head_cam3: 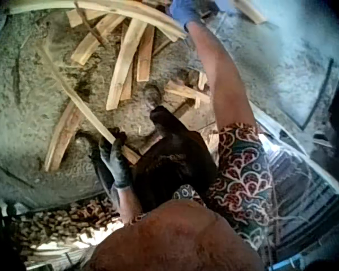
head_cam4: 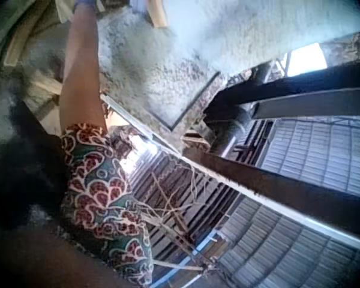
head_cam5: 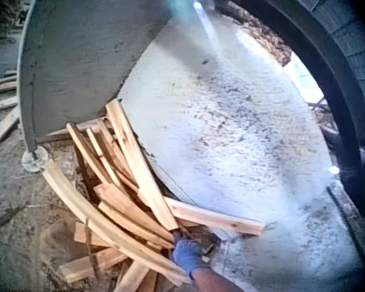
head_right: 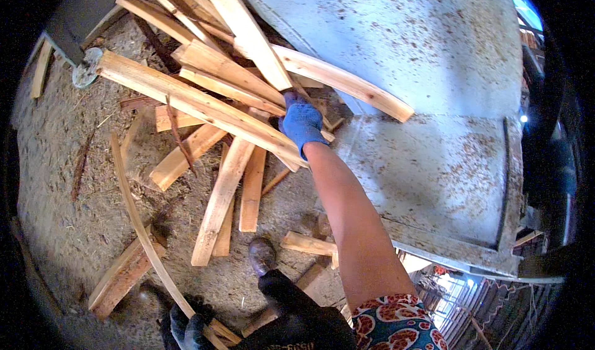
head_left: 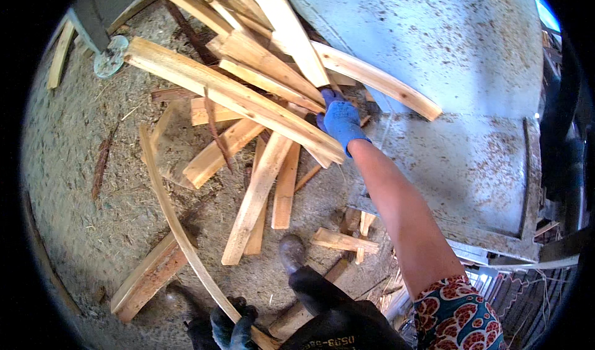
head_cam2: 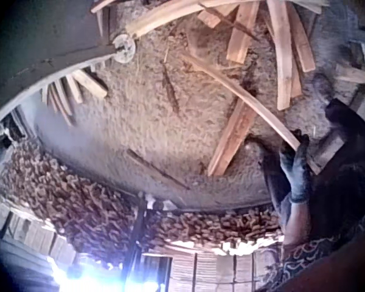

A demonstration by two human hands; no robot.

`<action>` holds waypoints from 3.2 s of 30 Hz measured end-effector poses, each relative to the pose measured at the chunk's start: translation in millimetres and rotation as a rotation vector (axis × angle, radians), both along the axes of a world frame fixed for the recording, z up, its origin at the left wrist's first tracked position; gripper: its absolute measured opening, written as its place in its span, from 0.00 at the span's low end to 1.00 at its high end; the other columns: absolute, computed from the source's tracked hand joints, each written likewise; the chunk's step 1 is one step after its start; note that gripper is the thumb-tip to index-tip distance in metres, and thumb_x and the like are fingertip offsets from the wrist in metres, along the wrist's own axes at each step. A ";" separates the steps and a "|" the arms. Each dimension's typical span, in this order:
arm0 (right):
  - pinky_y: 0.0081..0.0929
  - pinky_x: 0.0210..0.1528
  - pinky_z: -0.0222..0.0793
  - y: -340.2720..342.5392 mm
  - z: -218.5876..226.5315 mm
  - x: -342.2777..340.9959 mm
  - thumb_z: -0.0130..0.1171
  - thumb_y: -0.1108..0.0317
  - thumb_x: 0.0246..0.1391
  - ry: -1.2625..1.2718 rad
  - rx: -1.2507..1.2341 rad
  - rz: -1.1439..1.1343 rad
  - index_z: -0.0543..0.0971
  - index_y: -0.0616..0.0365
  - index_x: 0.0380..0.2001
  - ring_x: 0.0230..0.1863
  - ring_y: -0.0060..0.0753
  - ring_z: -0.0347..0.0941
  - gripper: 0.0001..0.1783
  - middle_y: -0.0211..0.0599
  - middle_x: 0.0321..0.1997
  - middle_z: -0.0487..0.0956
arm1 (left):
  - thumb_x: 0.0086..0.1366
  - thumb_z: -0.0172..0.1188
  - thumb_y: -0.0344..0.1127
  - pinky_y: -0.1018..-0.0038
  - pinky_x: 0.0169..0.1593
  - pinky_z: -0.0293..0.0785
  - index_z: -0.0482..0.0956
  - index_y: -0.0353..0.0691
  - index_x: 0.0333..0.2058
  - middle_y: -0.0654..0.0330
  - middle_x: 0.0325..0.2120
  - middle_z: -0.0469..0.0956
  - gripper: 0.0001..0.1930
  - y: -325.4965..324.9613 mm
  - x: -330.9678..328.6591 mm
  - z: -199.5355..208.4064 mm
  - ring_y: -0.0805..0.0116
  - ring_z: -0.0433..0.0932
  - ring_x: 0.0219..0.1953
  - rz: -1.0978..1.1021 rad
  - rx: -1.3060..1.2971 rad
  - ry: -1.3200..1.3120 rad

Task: The person picks up wooden planks from a pile on the floor and stacks them onto a metal rack. They handle the planks one by one or in small groups, arranging them neatly on the rack.

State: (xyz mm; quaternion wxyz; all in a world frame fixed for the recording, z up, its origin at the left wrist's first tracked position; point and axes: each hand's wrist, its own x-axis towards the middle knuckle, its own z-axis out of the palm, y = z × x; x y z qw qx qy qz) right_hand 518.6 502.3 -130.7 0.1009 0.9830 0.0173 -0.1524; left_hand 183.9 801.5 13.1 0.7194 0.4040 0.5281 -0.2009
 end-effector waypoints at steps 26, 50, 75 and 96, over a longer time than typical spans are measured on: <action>0.46 0.28 0.68 85.7 92.8 -40.4 0.55 0.59 0.45 -0.154 0.337 0.388 0.74 0.55 0.34 0.27 0.54 0.73 0.14 0.48 0.26 0.76 | 0.53 0.60 0.25 0.72 0.47 0.72 0.71 0.32 0.47 0.55 0.40 0.76 0.21 9.0 8.1 -0.8 0.65 0.75 0.42 0.059 -0.091 -0.091; 0.36 0.37 0.72 19.0 0.6 -90.5 0.69 0.59 0.38 0.258 0.484 -0.001 0.65 0.61 0.53 0.37 0.40 0.73 0.38 0.45 0.39 0.76 | 0.55 0.59 0.22 0.75 0.51 0.67 0.63 0.36 0.55 0.58 0.47 0.71 0.28 -68.2 6.4 -127.6 0.71 0.70 0.48 0.123 0.139 -0.249; 0.30 0.58 0.60 184.8 149.7 -331.1 0.67 0.63 0.45 0.803 1.434 -0.985 0.59 0.62 0.58 0.56 0.30 0.63 0.40 0.38 0.55 0.68 | 0.42 0.69 0.29 0.68 0.50 0.68 0.67 0.34 0.49 0.56 0.44 0.71 0.33 33.3 -82.6 -5.0 0.65 0.70 0.47 -0.320 -0.048 -0.325; 0.25 0.41 0.72 248.5 -61.7 -334.3 0.61 0.58 0.50 1.057 1.456 -1.271 0.73 0.53 0.44 0.37 0.25 0.73 0.19 0.30 0.38 0.77 | 0.52 0.47 0.16 0.65 0.62 0.55 0.53 0.41 0.63 0.54 0.63 0.53 0.37 282.1 -188.7 -200.7 0.60 0.56 0.61 -0.313 0.645 -0.120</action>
